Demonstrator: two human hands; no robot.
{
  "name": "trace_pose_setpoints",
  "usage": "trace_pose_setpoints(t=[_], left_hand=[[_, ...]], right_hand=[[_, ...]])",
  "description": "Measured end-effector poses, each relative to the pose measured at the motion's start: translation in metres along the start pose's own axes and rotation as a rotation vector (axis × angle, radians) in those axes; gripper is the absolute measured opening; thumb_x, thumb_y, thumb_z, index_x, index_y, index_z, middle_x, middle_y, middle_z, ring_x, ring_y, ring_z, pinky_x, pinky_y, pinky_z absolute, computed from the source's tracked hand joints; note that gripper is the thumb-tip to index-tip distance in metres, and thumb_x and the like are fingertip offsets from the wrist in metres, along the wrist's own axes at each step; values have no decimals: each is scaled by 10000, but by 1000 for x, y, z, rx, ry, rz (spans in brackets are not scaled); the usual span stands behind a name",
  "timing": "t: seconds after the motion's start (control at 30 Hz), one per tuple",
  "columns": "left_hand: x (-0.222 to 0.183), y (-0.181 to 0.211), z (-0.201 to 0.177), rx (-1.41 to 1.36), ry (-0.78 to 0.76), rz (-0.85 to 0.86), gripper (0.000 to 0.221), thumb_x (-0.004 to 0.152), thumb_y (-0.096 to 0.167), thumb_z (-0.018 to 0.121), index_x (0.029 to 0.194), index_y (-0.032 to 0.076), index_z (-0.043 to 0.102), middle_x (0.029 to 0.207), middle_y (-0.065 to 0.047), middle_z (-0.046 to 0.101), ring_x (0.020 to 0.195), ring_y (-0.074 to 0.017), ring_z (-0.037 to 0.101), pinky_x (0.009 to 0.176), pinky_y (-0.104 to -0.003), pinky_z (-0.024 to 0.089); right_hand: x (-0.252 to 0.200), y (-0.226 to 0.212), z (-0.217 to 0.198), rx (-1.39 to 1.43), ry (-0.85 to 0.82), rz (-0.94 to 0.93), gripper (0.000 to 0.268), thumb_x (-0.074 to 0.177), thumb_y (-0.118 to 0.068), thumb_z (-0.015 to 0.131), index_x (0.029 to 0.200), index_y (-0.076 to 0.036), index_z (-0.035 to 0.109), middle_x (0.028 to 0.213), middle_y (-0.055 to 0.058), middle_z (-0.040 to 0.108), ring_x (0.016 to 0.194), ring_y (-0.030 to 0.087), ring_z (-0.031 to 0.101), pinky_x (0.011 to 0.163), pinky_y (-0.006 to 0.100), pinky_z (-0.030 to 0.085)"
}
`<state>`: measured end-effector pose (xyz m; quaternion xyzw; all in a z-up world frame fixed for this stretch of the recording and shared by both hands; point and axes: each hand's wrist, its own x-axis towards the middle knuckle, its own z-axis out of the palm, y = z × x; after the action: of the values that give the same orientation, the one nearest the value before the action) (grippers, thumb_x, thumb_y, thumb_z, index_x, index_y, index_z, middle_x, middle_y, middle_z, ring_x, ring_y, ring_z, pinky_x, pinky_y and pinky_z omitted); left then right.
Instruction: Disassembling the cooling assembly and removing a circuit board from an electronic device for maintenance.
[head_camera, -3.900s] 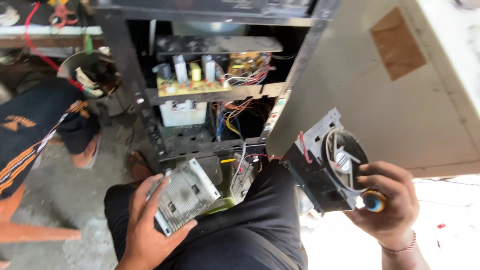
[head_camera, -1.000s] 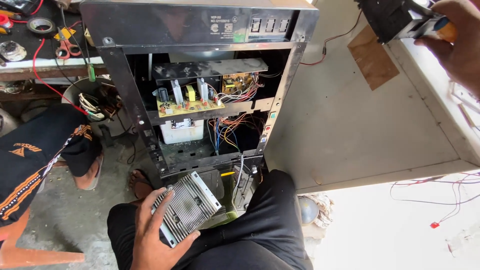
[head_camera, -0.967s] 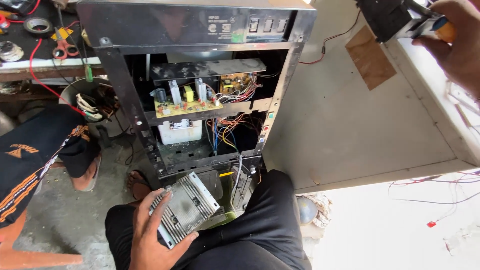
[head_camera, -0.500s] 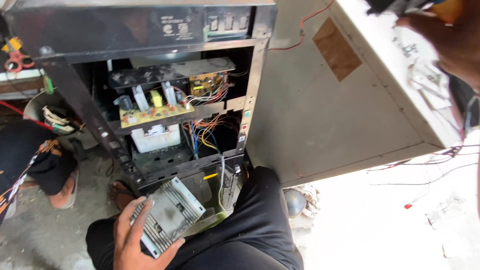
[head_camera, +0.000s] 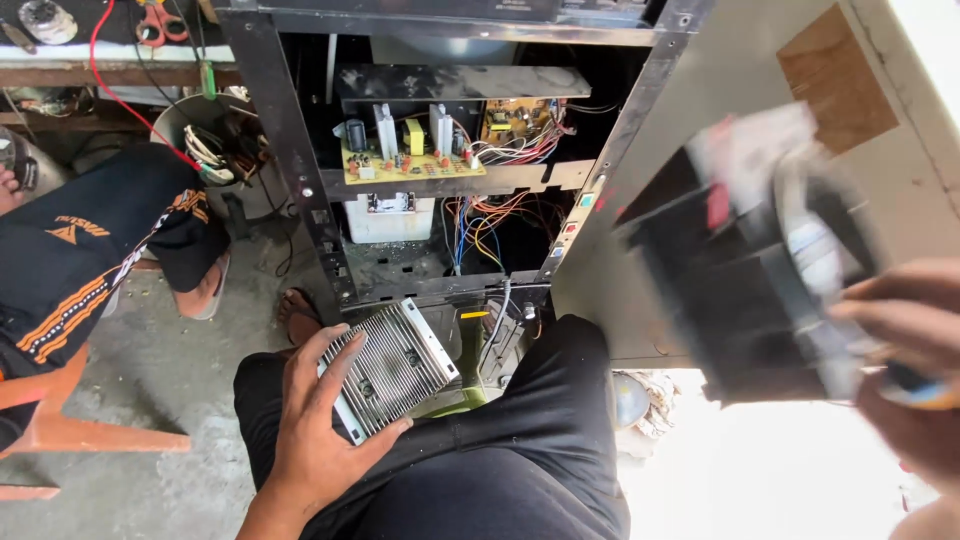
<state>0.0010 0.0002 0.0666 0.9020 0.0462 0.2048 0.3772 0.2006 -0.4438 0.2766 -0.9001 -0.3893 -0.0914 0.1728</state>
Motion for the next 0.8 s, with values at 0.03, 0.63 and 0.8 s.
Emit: trace_pose_setpoints(t=[0.03, 0.63, 0.8], left_hand=[[1, 1, -1, 3, 1, -4, 970, 680, 384, 922, 1506, 128, 483, 1533, -141, 431, 1435, -352, 431, 1187, -538, 379], [-9, 7, -10, 53, 20, -27, 1010, 627, 362, 949, 1499, 141, 489, 1523, -145, 447, 1414, -335, 454, 1181, -489, 398], [-8, 8, -15, 102, 23, -12, 991, 635, 376, 933, 1487, 122, 496, 1505, -157, 466, 1399, -345, 476, 1182, -478, 390]], right_hand=[[13, -28, 8, 3, -2, -3, 439, 769, -19, 603, 1204, -42, 660, 1323, 213, 612, 1138, 291, 639, 1053, 402, 514], [57, -70, 256, -101, -142, -140, 402, 827, -127, 740, 1215, -180, 651, 1082, 49, 605, 889, 268, 645, 590, 414, 568], [73, -74, 271, -141, -44, -164, 298, 860, -22, 655, 1129, -152, 646, 1018, 72, 589, 789, 284, 601, 475, 428, 499]])
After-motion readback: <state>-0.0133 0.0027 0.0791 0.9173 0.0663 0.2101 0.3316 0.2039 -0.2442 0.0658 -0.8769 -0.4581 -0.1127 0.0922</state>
